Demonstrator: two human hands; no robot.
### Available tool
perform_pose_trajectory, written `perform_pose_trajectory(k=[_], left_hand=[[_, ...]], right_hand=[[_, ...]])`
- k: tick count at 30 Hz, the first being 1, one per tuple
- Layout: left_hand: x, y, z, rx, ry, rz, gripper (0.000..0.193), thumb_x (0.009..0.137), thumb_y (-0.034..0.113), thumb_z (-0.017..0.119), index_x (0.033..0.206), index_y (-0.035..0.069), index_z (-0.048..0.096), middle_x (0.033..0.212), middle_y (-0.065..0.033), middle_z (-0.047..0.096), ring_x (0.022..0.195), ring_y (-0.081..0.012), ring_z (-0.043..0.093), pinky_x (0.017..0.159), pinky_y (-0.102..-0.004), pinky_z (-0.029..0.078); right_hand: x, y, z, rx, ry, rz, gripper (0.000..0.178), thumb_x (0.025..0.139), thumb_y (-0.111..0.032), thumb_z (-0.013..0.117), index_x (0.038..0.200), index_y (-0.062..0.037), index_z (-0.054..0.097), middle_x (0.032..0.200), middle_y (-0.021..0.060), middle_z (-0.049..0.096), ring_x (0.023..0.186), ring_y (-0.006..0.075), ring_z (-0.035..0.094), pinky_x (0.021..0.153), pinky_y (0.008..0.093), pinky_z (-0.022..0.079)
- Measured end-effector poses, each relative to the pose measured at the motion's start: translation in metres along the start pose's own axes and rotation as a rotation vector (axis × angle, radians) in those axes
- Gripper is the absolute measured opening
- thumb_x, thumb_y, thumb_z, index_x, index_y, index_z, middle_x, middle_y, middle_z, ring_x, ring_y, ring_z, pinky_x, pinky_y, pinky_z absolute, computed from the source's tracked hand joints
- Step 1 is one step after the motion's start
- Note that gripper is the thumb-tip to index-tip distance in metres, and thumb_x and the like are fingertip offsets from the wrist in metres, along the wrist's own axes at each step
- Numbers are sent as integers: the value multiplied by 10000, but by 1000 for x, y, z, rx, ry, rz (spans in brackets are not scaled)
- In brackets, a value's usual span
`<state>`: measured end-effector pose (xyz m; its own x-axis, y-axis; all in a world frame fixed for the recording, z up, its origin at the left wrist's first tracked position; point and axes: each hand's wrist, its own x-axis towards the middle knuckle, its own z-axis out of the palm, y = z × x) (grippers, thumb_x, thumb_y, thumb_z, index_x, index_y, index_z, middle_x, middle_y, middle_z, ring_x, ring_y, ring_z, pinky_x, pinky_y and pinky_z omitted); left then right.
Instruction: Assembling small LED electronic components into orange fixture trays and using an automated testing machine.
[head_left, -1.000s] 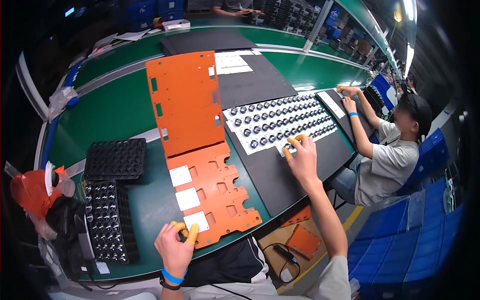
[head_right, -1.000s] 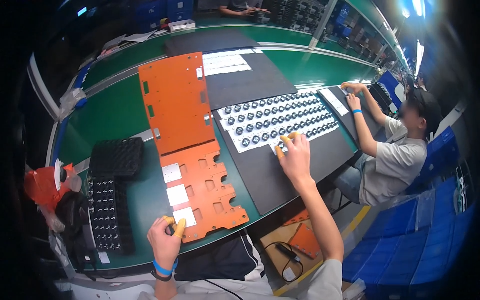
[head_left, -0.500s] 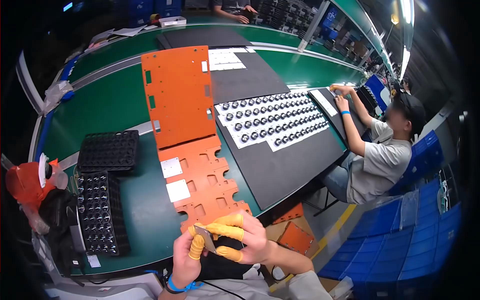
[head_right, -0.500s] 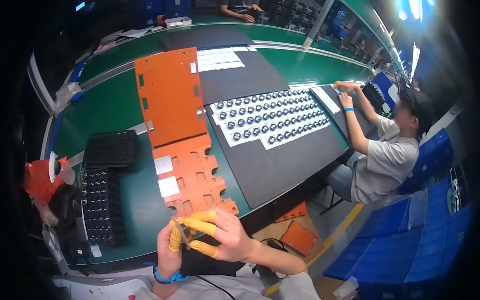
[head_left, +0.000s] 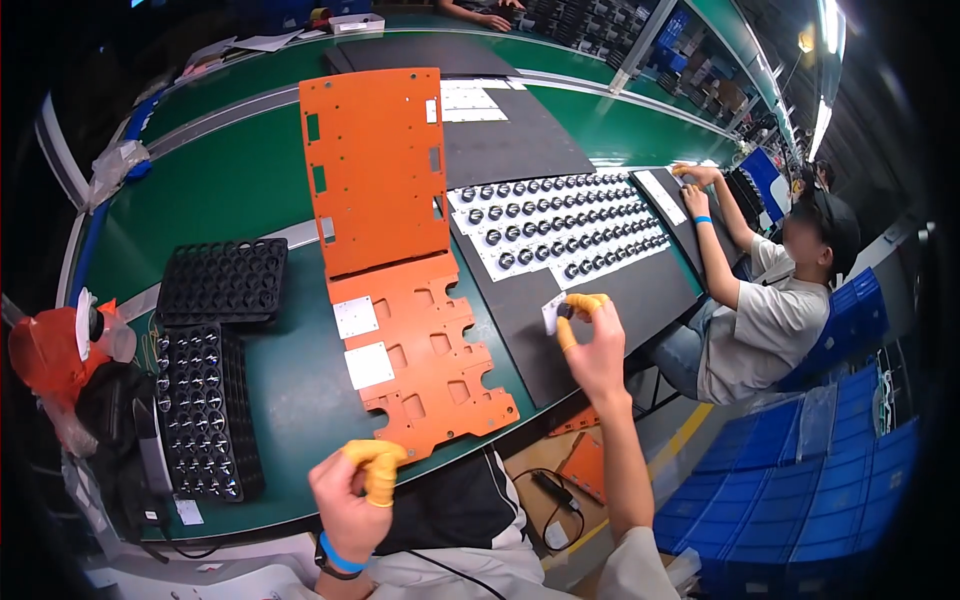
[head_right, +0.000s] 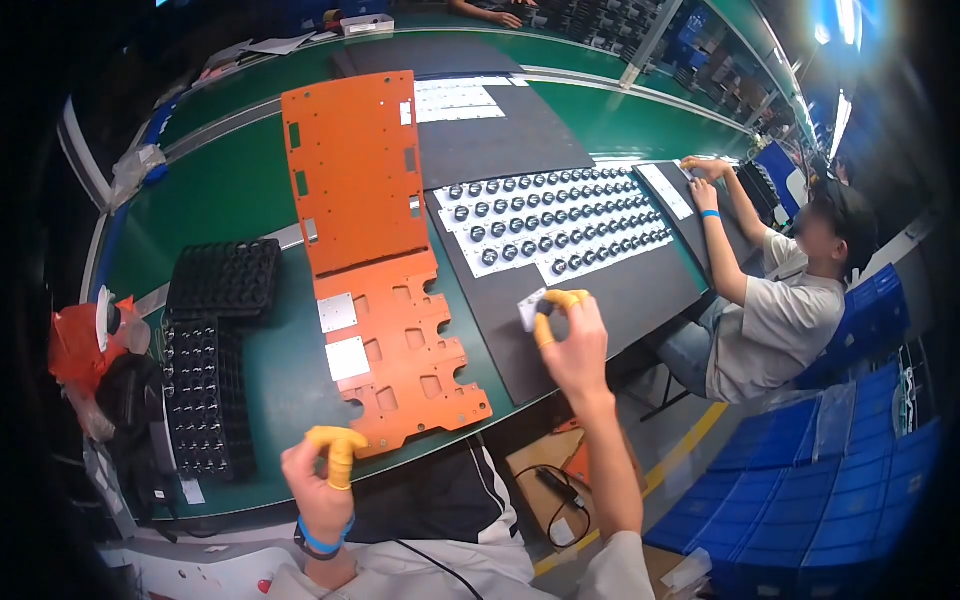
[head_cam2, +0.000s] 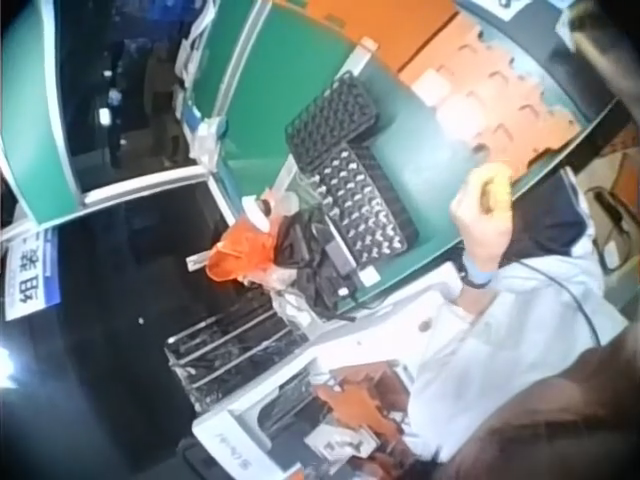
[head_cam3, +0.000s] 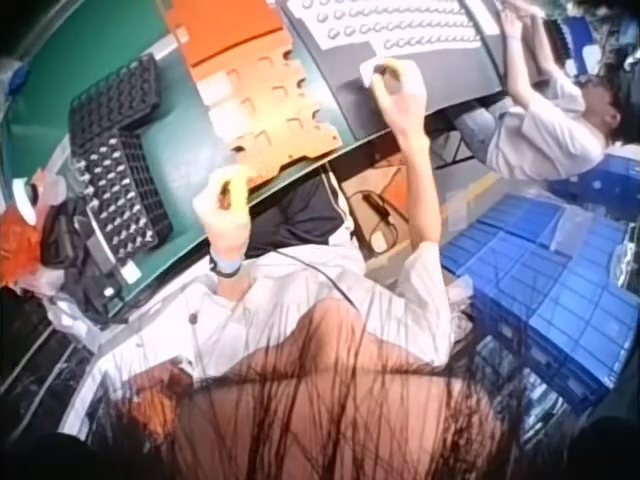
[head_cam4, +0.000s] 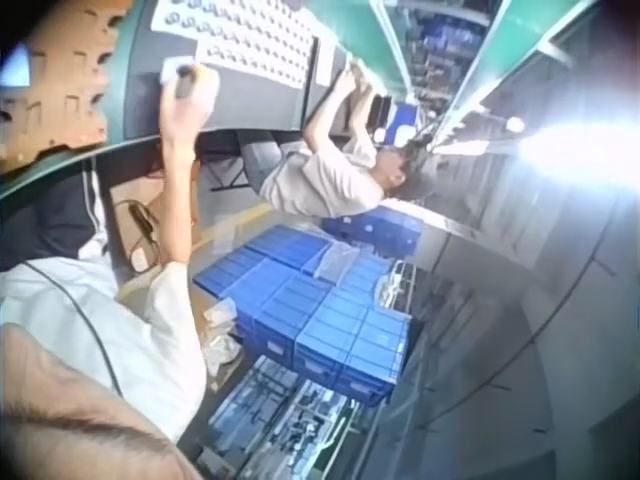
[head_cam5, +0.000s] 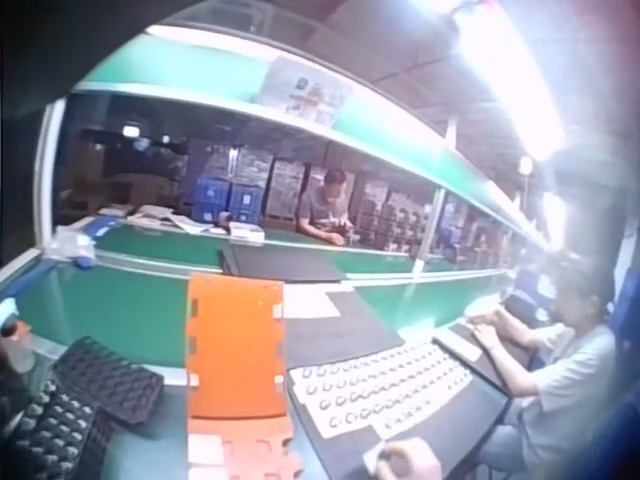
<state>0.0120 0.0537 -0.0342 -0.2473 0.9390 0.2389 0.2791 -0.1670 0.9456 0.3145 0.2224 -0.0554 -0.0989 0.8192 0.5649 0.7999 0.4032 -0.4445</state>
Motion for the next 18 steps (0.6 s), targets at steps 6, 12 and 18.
perform_pose_trajectory(k=[6, 12, 18], left_hand=[[4, -47, -1, 6, 135, -48, 231, 982, 139, 683, 876, -65, 663, 773, -77, 682, 620, -78, 536, 543, -213, 396], [3, -55, -1, 25, 84, -84, 269, 986, 181, 687, 872, -63, 673, 745, -90, 666, 613, -96, 539, 554, -238, 420], [4, -54, -1, 4, 90, -109, 282, 979, 197, 696, 859, -58, 679, 726, -92, 655, 584, -98, 506, 531, -239, 385]], right_hand=[[5, 36, 19, 37, -128, 85, 268, 809, -25, 739, 1066, -4, 667, 1014, 138, 616, 893, 291, 624, 807, 373, 530], [30, 39, 25, -227, -50, -39, 278, 788, -91, 777, 1037, -18, 680, 993, 128, 607, 942, 311, 583, 839, 398, 469], [43, 52, 36, -336, -48, -79, 285, 782, -120, 795, 1035, -32, 696, 1021, 124, 604, 979, 313, 565, 852, 410, 452]])
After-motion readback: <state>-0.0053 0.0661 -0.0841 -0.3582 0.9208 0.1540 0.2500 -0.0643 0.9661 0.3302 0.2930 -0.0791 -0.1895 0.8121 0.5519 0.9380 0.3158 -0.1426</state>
